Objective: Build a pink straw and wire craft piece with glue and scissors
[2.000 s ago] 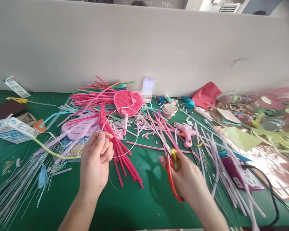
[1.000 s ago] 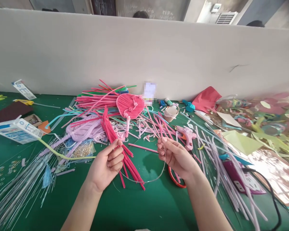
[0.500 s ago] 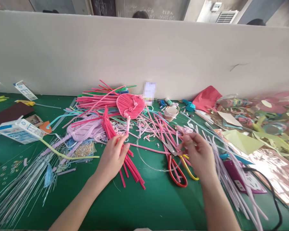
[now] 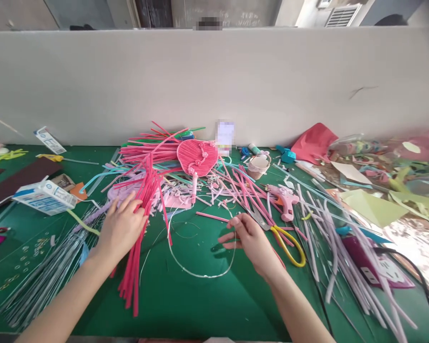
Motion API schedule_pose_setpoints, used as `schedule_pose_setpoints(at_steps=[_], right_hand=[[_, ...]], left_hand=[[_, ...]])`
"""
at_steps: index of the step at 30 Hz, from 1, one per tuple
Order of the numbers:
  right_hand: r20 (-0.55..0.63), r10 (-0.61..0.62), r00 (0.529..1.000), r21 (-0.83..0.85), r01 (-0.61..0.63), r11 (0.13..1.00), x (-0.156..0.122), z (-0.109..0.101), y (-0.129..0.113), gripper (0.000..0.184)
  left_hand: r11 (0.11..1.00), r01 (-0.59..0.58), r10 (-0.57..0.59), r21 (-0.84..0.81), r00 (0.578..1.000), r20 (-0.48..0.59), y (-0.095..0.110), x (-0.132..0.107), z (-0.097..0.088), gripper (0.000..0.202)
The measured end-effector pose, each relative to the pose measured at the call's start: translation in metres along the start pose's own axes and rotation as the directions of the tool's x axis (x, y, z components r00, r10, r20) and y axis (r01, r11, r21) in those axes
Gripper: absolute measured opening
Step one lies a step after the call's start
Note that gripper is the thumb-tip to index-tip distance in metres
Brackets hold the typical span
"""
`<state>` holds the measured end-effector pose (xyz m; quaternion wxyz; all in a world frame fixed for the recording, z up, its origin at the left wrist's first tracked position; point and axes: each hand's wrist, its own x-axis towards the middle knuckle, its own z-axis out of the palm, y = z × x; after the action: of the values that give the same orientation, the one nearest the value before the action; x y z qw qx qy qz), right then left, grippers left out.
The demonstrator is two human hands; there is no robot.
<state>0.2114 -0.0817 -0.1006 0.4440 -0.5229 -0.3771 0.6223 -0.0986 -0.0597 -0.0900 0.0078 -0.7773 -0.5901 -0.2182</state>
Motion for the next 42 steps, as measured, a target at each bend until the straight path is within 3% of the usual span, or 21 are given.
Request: schedule_pose_setpoints(at_steps=[2,5,6,8,12,18,19,21,23,25,27,28,29,31,34,36,39,42], right_hand=[[0.055,0.076,0.996,-0.011,-0.075,0.997,0.003,0.007,0.006,0.036],[0.089,0.148,0.985,0.045,-0.152,0.987,0.008,0.008,0.013,0.029],[0.09,0.141,0.986,0.074,-0.148,0.986,0.011,0.007,0.015,0.028],[0.048,0.084,0.995,0.109,-0.089,0.99,0.017,0.003,0.018,0.029],[-0.099,-0.022,0.995,0.106,0.033,0.994,0.033,-0.006,0.02,0.035],[-0.126,-0.171,0.977,0.16,0.19,0.969,0.031,-0.009,0.001,0.036],[-0.123,-0.201,0.972,0.161,0.22,0.962,0.028,-0.008,-0.005,0.035],[-0.117,-0.27,0.956,0.151,0.286,0.946,0.023,-0.005,-0.02,0.034],[-0.122,-0.349,0.929,0.126,0.363,0.923,0.021,-0.001,-0.037,0.032],[-0.131,-0.43,0.893,0.081,0.442,0.893,0.022,0.003,-0.053,0.033],[-0.119,-0.501,0.857,0.021,0.507,0.862,0.024,0.007,-0.068,0.034],[-0.107,-0.525,0.844,-0.006,0.528,0.849,0.025,0.008,-0.075,0.034],[-0.095,-0.542,0.835,-0.028,0.542,0.84,0.027,0.01,-0.08,0.035],[-0.084,-0.551,0.83,-0.053,0.549,0.834,0.029,0.013,-0.087,0.035],[-0.102,-0.55,0.829,-0.07,0.545,0.835,0.03,0.015,-0.089,0.033],[-0.11,-0.558,0.822,-0.077,0.553,0.83,0.03,0.014,-0.086,0.032],[-0.099,-0.565,0.819,-0.059,0.562,0.825,0.028,0.012,-0.081,0.03],[-0.053,-0.54,0.84,-0.015,0.54,0.842,0.027,0.01,-0.077,0.028]], left_hand=[[1.0,0.021,-0.021,0.0,1.0,0.016,0.01,0.0,-0.002,0.017],[0.979,0.071,-0.034,-0.193,0.981,0.189,0.04,0.0,0.013,0.012],[0.964,0.093,-0.032,-0.249,0.971,0.237,0.049,0.001,0.022,0.009],[0.934,0.151,-0.077,-0.325,0.971,0.228,0.062,0.003,0.038,0.008],[0.906,0.203,-0.136,-0.372,0.97,0.2,0.065,0.012,0.049,0.022],[0.81,0.304,-0.2,-0.502,0.947,0.251,0.047,0.031,0.02,0.01],[0.766,0.325,-0.192,-0.555,0.939,0.284,0.047,0.035,0.013,0.006],[0.574,0.419,-0.199,-0.703,0.905,0.377,0.052,0.041,0.002,0.023],[0.497,0.446,-0.222,-0.745,0.895,0.387,0.062,0.045,-0.008,0.021],[0.57,0.41,-0.244,-0.712,0.912,0.33,0.076,0.044,-0.017,0.012],[0.705,0.351,-0.293,-0.616,0.935,0.198,0.089,0.039,-0.023,0.002],[0.729,0.316,-0.308,-0.608,0.944,0.122,0.095,0.036,-0.025,0.004],[0.715,0.301,-0.285,-0.631,0.95,0.13,0.1,0.032,-0.025,0.004],[0.586,0.333,-0.271,-0.738,0.94,0.208,0.108,0.024,-0.024,0.002],[0.277,0.44,-0.31,-0.854,0.882,0.354,0.115,0.014,-0.016,0.012],[0.116,0.483,-0.331,-0.868,0.843,0.425,0.117,0.008,-0.01,0.02],[0.011,0.52,-0.342,-0.854,0.804,0.486,0.119,0.001,-0.006,0.028],[0.002,0.539,-0.326,-0.842,0.797,0.509,0.12,-0.004,-0.005,0.028]])
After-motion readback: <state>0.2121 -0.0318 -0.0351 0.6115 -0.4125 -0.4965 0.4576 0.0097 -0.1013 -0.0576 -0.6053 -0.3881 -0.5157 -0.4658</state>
